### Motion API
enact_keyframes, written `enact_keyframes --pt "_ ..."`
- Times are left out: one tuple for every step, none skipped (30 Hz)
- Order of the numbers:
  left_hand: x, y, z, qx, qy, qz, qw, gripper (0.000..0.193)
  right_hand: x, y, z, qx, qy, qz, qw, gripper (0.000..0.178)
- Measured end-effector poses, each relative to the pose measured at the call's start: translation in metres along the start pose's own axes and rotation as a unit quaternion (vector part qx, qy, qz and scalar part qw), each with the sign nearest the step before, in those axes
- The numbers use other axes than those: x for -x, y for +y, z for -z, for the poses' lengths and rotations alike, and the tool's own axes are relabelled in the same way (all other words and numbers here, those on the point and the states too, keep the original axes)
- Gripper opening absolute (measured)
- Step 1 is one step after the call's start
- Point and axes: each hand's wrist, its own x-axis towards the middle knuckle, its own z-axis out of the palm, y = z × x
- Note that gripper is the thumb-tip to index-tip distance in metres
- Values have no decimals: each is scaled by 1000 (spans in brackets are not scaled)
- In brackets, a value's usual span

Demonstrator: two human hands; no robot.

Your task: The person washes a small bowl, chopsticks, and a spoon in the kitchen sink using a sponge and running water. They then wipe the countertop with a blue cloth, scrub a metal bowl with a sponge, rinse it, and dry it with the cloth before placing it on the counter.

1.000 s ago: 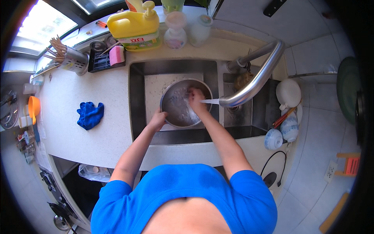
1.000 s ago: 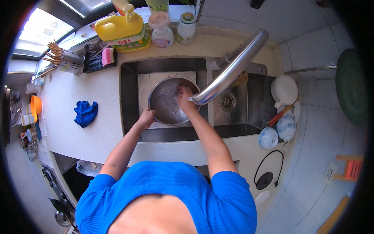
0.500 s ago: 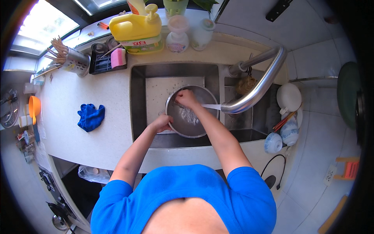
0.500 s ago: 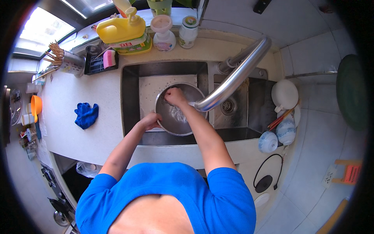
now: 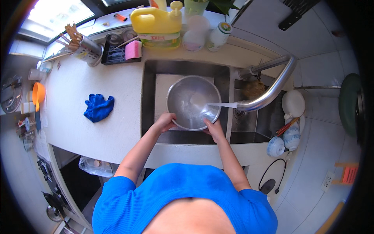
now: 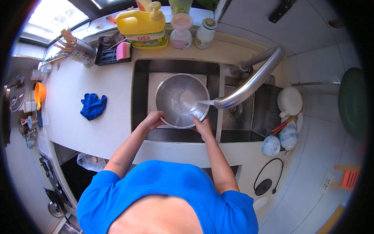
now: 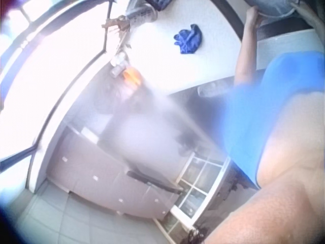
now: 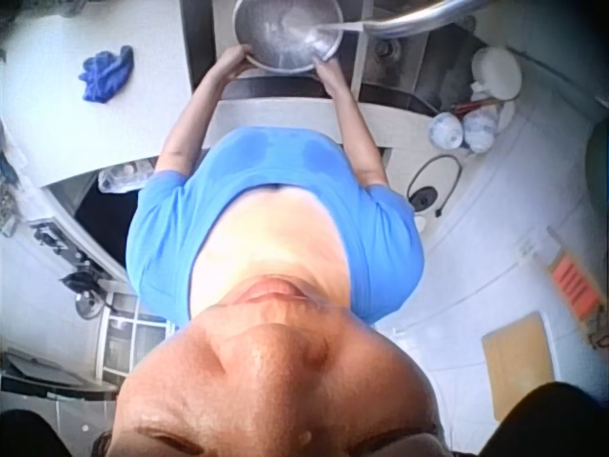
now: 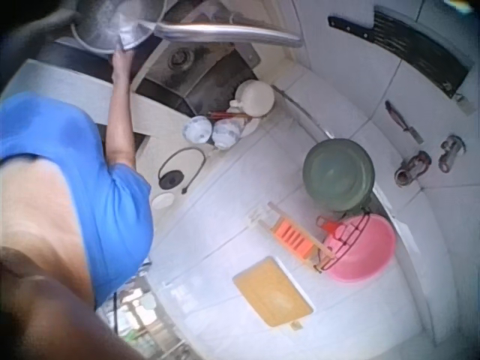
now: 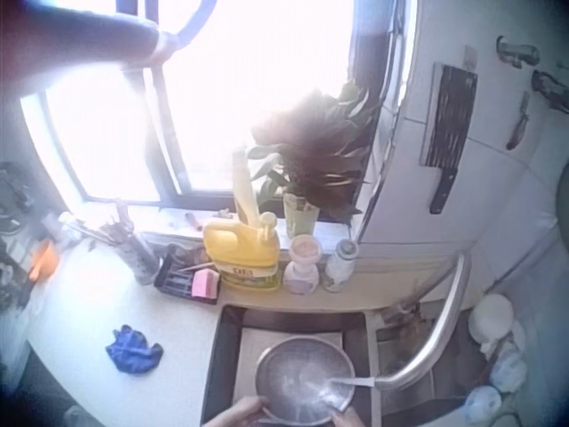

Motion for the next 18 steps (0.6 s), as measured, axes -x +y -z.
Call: enact_keyframes --pt "19 7 -10 -18 -11 -8 1000 39 0 1 0 -136 -106 -73 982 35" --pt "34 13 -16 -38 -10 -19 999 43 -2 5 2 -168 -122 -85 974 35" --pt "46 20 -20 -59 -8 -32 998 48 -8 9 4 -201 -138 -96 965 34" --pt "59 26 -21 -81 -5 -43 996 52 -12 12 2 -234 -154 -108 954 34" --pt "72 32 -21 -174 41 -125 976 51 -10 12 1 -262 -147 -102 948 34" --pt "90 45 -13 -272 102 -215 933 47 -10 15 -2 -242 -116 -81 960 34" --pt "79 33 21 -283 201 -419 839 41 -8 16 -5 -216 -90 -59 971 34" --pt "108 59 26 -374 291 -449 758 40 -8 19 -3 -195 -53 -35 979 34" --pt "125 71 52 -440 388 -521 620 41 1 13 -5 -161 -75 -27 984 33" --pt "132 81 80 -512 470 -479 536 50 9 9 -3 -176 -71 -38 981 33" --pt "139 86 94 -571 576 -333 480 63 14 6 0 -188 -69 -49 978 32" --pt "143 90 116 -560 591 -280 509 75 16 5 3 -202 -68 -60 975 32" --pt "142 92 135 -549 586 -255 539 80 10 13 8 -245 -49 -38 968 33" --pt "134 84 170 -544 589 -260 537 70 9 12 10 -239 -49 -34 969 33" --pt "137 87 183 -549 584 -265 536 57 10 11 13 -236 -42 -28 970 34" --pt "138 92 192 -555 578 -272 533 46 10 11 15 -234 -36 -21 971 34" --pt "137 96 203 -493 567 -325 575 36 11 11 15 -212 -37 -23 976 36" --pt "136 96 213 -426 551 -375 612 27 10 12 14 -213 -48 -42 975 37"
